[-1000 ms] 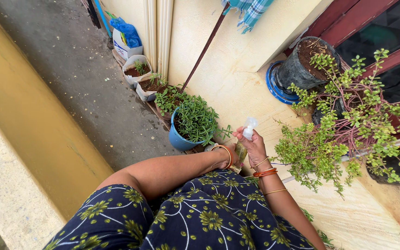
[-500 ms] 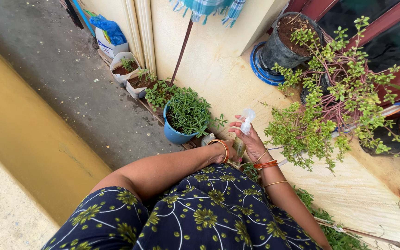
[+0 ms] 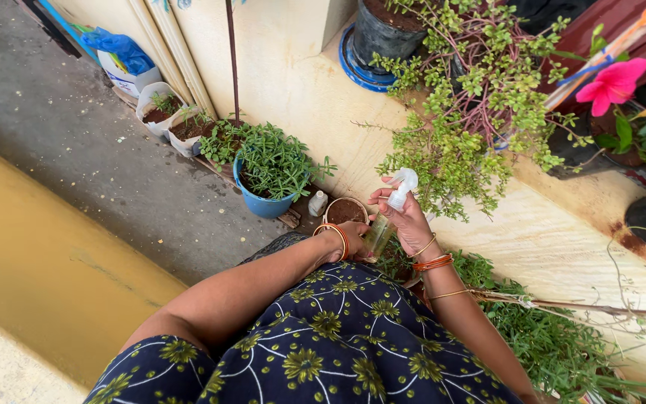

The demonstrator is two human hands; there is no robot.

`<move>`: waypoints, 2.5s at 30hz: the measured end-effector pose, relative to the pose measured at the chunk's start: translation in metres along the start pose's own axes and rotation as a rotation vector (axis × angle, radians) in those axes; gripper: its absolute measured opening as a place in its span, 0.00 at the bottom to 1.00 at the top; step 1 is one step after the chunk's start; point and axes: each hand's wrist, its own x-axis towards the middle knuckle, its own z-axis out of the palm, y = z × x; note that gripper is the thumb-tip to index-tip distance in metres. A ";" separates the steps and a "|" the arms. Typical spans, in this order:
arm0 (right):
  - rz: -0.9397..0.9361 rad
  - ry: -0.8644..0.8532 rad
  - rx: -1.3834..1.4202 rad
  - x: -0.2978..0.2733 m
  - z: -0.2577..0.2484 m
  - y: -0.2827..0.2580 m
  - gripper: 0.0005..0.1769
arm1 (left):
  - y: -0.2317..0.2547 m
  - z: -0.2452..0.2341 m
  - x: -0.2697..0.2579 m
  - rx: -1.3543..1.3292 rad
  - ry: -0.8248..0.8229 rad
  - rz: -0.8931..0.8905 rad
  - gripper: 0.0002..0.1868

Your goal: The person uses a spray bottle to apply liquid to several potted plants arranged on a ledge and floor, pumping the nozzle by hand to direct the spray over the leaves and stems.

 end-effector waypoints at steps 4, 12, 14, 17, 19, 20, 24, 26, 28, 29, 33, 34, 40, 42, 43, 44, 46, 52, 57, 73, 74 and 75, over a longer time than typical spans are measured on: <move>0.003 0.079 0.011 -0.038 -0.042 -0.003 0.24 | -0.006 0.037 0.005 0.102 -0.232 0.036 0.32; 0.314 0.271 -0.339 -0.147 -0.110 0.003 0.24 | -0.012 0.097 -0.015 0.606 -0.015 0.092 0.35; 0.312 0.365 -0.297 -0.172 -0.114 0.009 0.24 | -0.009 0.115 -0.013 0.707 -0.045 0.103 0.35; 0.397 0.461 -0.340 -0.204 -0.128 0.024 0.22 | -0.005 0.144 -0.011 0.807 -0.116 0.148 0.35; 0.441 0.518 -0.429 -0.219 -0.141 0.035 0.24 | -0.001 0.161 -0.008 0.862 -0.156 0.164 0.34; 0.466 0.547 -0.474 -0.227 -0.148 0.040 0.25 | 0.000 0.170 -0.007 0.888 -0.168 0.160 0.34; 0.405 0.589 -0.536 -0.255 -0.174 0.053 0.25 | -0.001 0.188 0.000 0.993 -0.198 0.143 0.31; 0.405 0.592 -0.528 -0.265 -0.183 0.057 0.23 | -0.002 0.191 0.003 0.964 -0.206 0.137 0.31; 0.393 0.634 -0.523 -0.279 -0.190 0.065 0.27 | -0.003 0.192 0.006 0.953 -0.212 0.132 0.31; 0.387 0.654 -0.521 -0.285 -0.194 0.069 0.30 | -0.003 0.190 0.006 0.956 -0.215 0.131 0.30; 0.457 0.755 -0.640 -0.302 -0.211 0.092 0.33 | -0.006 0.185 0.009 0.920 -0.195 0.115 0.29; 0.425 0.761 -0.627 -0.306 -0.216 0.098 0.33 | -0.007 0.183 0.009 0.907 -0.181 0.125 0.28; 0.472 0.894 -0.751 -0.335 -0.241 0.121 0.39 | -0.011 0.178 0.006 0.776 -0.159 0.116 0.25; 0.540 0.970 -0.736 -0.347 -0.247 0.122 0.40 | -0.008 0.179 0.005 0.792 -0.162 0.114 0.25; 0.543 1.010 -0.734 -0.353 -0.251 0.122 0.40 | -0.007 0.180 0.004 0.812 -0.161 0.102 0.25; 0.545 1.049 -0.731 -0.358 -0.255 0.122 0.39 | -0.005 0.181 0.003 0.832 -0.157 0.090 0.25; 0.472 1.087 -0.590 -0.367 -0.264 0.120 0.35 | -0.003 0.184 0.002 0.838 -0.160 0.080 0.25; 0.453 1.192 -0.266 -0.391 -0.266 0.111 0.33 | -0.005 0.194 0.005 0.839 -0.185 0.107 0.24; 0.363 1.327 -0.170 -0.414 -0.280 0.118 0.34 | -0.003 0.199 0.006 0.842 -0.214 0.112 0.25; -0.100 1.183 0.295 -0.421 -0.262 0.052 0.33 | 0.027 0.292 -0.008 0.948 -0.332 0.190 0.28; -0.150 1.169 0.280 -0.415 -0.253 0.038 0.33 | 0.029 0.316 -0.010 0.901 -0.379 0.213 0.29; -0.180 1.191 0.286 -0.408 -0.244 0.025 0.33 | 0.032 0.340 -0.011 1.090 -0.364 0.124 0.35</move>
